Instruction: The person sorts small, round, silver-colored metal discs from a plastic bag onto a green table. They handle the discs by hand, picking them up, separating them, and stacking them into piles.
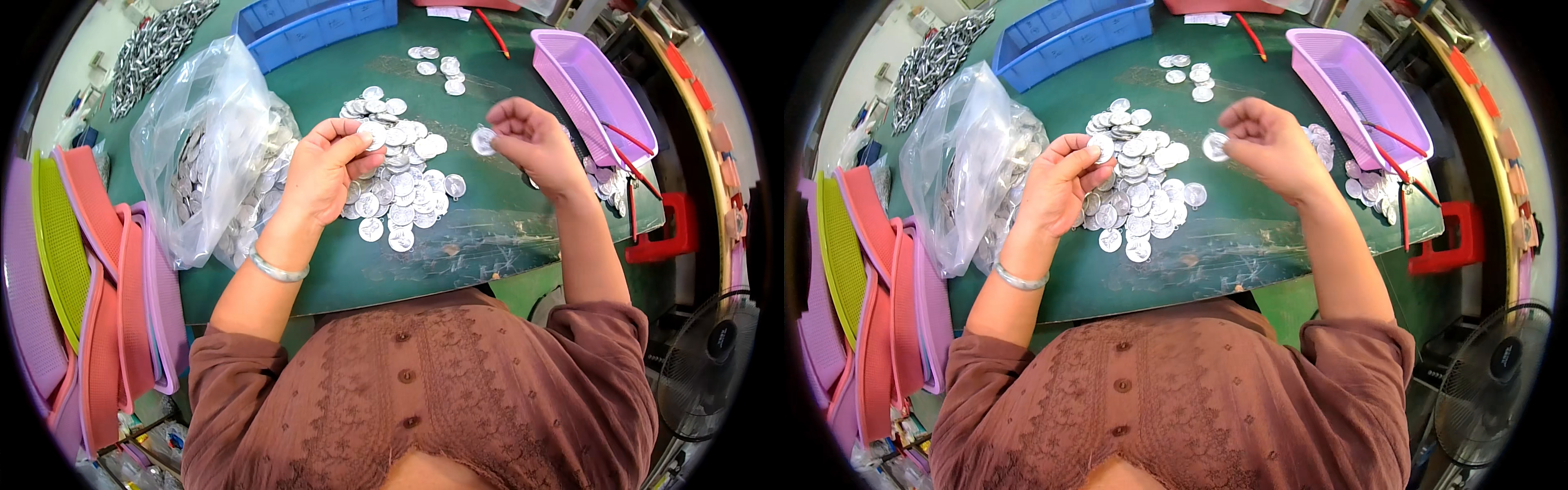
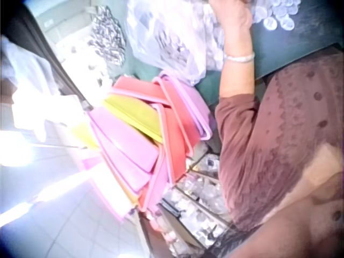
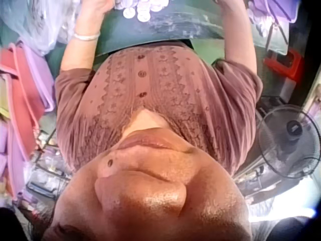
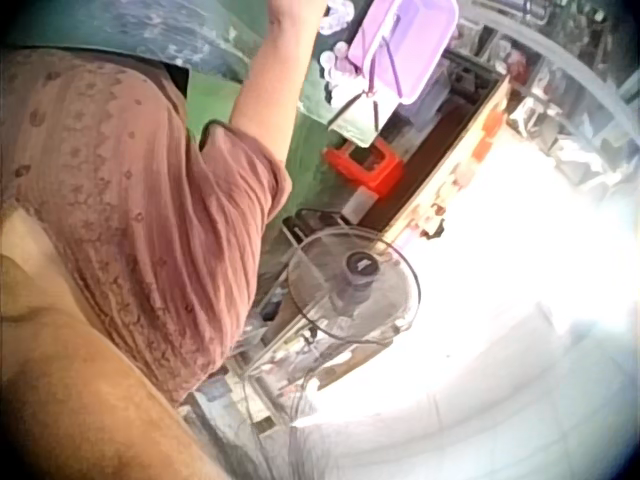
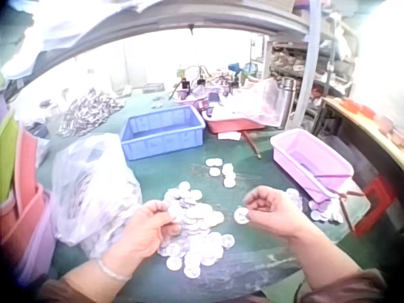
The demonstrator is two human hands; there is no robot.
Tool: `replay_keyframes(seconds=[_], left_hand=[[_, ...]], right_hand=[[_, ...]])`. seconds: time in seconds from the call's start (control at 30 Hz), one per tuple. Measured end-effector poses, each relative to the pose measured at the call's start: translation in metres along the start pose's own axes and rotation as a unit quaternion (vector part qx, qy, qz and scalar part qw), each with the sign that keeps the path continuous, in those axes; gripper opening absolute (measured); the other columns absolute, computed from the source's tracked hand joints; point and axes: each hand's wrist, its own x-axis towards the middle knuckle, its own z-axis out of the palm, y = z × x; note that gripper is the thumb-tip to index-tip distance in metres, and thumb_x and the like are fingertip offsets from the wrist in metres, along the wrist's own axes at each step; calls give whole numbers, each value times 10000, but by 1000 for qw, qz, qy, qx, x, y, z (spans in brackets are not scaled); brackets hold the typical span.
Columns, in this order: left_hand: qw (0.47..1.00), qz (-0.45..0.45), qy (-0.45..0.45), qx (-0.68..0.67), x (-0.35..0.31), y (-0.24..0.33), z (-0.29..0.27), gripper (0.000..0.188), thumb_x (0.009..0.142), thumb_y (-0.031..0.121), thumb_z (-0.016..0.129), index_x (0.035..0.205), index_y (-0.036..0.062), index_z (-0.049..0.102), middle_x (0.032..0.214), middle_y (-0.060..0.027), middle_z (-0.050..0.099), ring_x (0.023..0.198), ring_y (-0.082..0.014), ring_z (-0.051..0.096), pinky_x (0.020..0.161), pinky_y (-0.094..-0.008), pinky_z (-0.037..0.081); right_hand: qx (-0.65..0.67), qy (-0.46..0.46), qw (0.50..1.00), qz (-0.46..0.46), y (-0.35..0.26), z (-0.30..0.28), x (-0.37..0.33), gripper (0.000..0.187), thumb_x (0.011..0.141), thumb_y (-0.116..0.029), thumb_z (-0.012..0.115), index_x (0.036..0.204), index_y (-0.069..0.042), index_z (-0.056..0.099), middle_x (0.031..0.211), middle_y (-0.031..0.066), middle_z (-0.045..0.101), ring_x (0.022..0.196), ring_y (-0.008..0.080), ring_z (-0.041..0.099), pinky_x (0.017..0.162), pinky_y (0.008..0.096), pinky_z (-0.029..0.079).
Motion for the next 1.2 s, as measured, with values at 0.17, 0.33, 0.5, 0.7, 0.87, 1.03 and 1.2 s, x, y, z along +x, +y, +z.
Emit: replay_keyframes(seconds=[0.17,0.33,0.5,0.7,0.87,1.03,1.2], left_hand=[[999,-1,-14,51,15,5,25,77,796,30,555,869,26,531,830,-74,595,759,-157,589,681,-253,496],[984,8,1,178,45,4,55,97,789,59,577,871,27,535,799,-56,592,700,-117,564,614,-218,457],[957,-31,18,287,124,-6,73,140,779,51,585,897,1,529,779,-55,571,641,-110,555,547,-200,462],[922,-42,61,380,168,-22,92,256,755,18,579,998,-37,516,825,-77,570,621,-140,573,538,-216,481],[906,22,-28,421,116,-10,108,250,792,107,563,1015,-5,545,811,-45,572,613,-87,525,522,-195,438],[918,-92,-233,308,34,-24,138,222,826,176,549,976,14,573,799,-43,586,633,-76,535,545,-181,434],[931,-100,-254,241,5,-38,144,165,812,122,573,936,13,578,770,-34,593,630,-78,550,545,-171,432]], right_hand=[[60,41,997,18,18,-29,-38,234,695,45,549,923,8,511,791,7,532,703,46,509,603,152,393],[130,65,989,15,31,-46,-63,235,697,51,543,926,13,507,808,17,528,722,54,509,632,156,403],[176,77,981,11,40,-51,-75,209,705,30,560,906,21,504,805,21,515,726,64,505,650,171,422],[204,104,974,1,45,-52,-81,222,702,25,574,914,21,508,806,24,522,725,68,508,645,174,419],[227,113,967,10,39,-49,-81,235,702,13,585,924,24,509,809,30,538,730,73,519,648,182,420],[256,118,959,-24,38,-44,-82,244,717,-5,595,940,25,500,809,31,539,738,73,519,657,185,418],[284,107,951,-60,38,-37,-84,237,729,-3,589,944,29,496,832,40,533,763,79,515,670,193,421]])
